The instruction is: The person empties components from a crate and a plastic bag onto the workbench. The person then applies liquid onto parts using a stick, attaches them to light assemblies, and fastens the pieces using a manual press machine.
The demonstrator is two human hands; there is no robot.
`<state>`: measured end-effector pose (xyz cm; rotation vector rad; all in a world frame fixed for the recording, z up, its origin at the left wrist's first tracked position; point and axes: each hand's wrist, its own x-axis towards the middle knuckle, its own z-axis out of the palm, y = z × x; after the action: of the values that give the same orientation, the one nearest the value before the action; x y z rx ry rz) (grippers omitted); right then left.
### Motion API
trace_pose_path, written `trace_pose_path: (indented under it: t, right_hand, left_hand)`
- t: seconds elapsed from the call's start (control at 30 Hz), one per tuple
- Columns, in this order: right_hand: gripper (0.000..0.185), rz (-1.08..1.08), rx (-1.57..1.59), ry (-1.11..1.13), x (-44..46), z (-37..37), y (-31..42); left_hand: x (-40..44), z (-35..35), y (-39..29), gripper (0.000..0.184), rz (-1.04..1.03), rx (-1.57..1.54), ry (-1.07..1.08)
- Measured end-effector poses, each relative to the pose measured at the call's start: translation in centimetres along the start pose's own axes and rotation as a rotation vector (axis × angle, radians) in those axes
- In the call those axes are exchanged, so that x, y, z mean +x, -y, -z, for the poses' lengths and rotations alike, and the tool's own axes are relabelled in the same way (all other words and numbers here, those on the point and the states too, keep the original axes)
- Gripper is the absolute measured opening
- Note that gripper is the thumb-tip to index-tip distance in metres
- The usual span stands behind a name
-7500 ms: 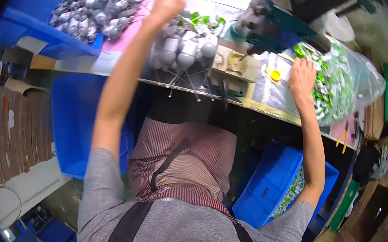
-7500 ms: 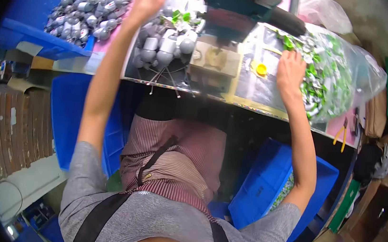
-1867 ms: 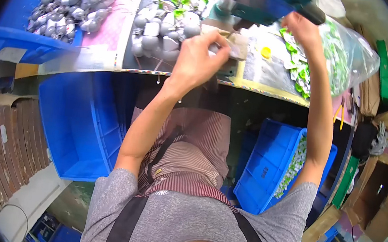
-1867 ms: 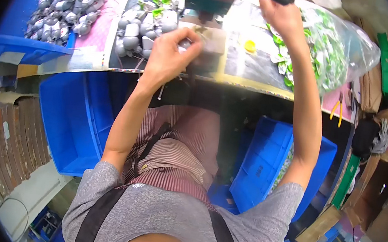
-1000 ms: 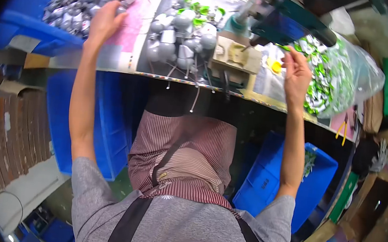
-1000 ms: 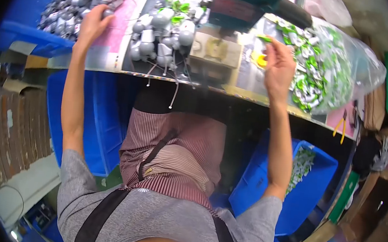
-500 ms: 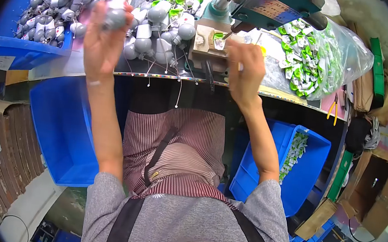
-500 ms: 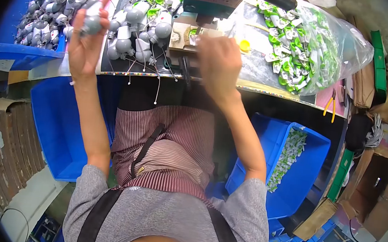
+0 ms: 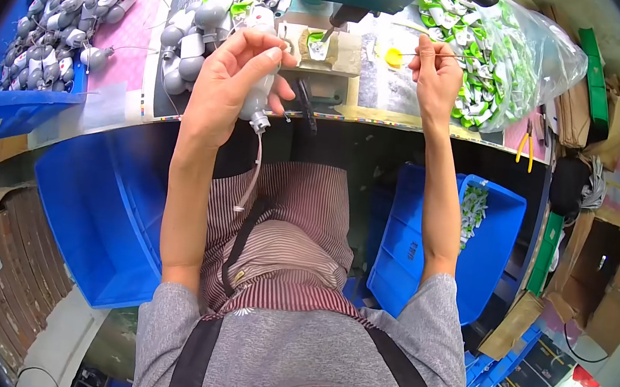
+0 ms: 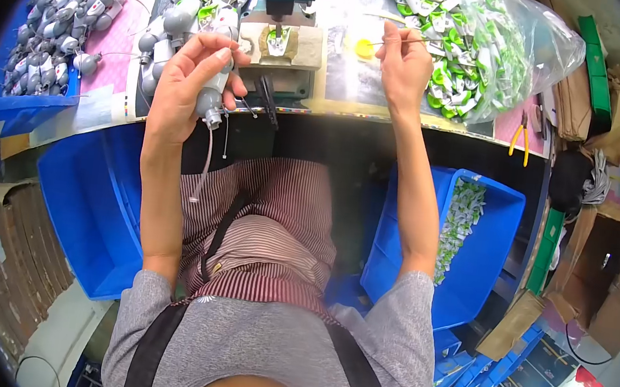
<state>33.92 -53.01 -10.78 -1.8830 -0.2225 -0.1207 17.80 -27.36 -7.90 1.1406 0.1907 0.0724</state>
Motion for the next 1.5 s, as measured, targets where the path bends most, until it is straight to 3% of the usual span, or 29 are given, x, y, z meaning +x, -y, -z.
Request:
trace_pose_path:
  t: [0.03, 0.17, 0.27, 0.37, 0.47, 0.53, 0.73, 1.03, 1.13, 1.27, 1.3, 1.33, 1.4, 1.43, 1.5]
  right_hand:
    - [0.038, 0.032, -0.080, -0.009, 0.1, -0.2, -0.3]
    - [0.035, 0.153, -0.317, 0.014, 0.0, -0.4, -0.7]
    - [0.035, 0.144, -0.293, 0.005, 0.1, -0.6, -0.8]
    - [0.032, 0.103, 0.047, -0.018, 0.1, -1.1, 0.4]
    - [0.031, -0.060, 0.429, 0.127, -0.8, -2.5, 3.5]
    - [0.029, -0.121, 0.492, 0.248, -1.5, -3.8, 4.5]
    - [0.031, -0.007, 0.261, 0.287, -3.0, -7.1, 6.0]
    - [0.027, 0.375, -0.091, 0.237, -3.2, -8.5, 4.6]
    - [0.028, 0.073, 0.176, 0.335, -2.6, -7.9, 5.2]
    - [0.036, -0.160, 0.516, 0.366, -2.2, -5.8, 6.7]
    - [0.040, -0.103, 0.456, 0.385, -1.4, -5.3, 6.5]
    - [0.031, -0.098, 0.453, 0.374, -0.7, -4.6, 8.3]
    - [0.040, 0.003, 0.633, 0.370, 4.6, -2.9, 5.5]
    - [0.031, 0.066, 0.803, 0.491, 6.8, -2.0, 5.5]
    - [0.024, -0.045, 0.768, 0.441, 9.3, -1.5, 12.9]
  left_hand:
    - [0.1, 0.0, 0.3, 0.018, -0.007, -0.018, 0.001]
    - [0.1, -0.5, 0.9, 0.015, -0.052, 0.093, -0.068]
    - [0.1, -0.7, 0.9, 0.012, -0.072, 0.172, -0.113]
    - [0.2, -0.9, 1.3, 0.011, -0.132, 0.339, -0.208]
    - [0.3, -1.8, 1.9, 0.012, -0.212, 0.559, -0.355]
    - [0.3, -2.6, 1.8, 0.014, -0.268, 0.661, -0.428]
    - [0.9, -3.0, 2.4, 0.014, -0.358, 0.803, -0.473]
    - [1.7, -3.4, 3.0, 0.013, -0.476, 0.902, -0.456]
    - [2.2, -3.5, 3.0, 0.014, -0.502, 0.940, -0.446]
    - [2.2, -3.3, 2.9, 0.014, -0.467, 0.976, -0.432]
    - [2.2, -3.4, 2.8, 0.013, -0.448, 0.982, -0.419]
    - [2.3, -3.3, 2.9, 0.013, -0.445, 0.997, -0.421]
    - [2.6, -3.3, 3.2, 0.013, -0.439, 1.026, -0.421]
    - [2.9, -3.2, 3.3, 0.015, -0.470, 1.051, -0.425]
    - [3.2, -2.9, 3.6, 0.018, -0.529, 1.104, -0.431]
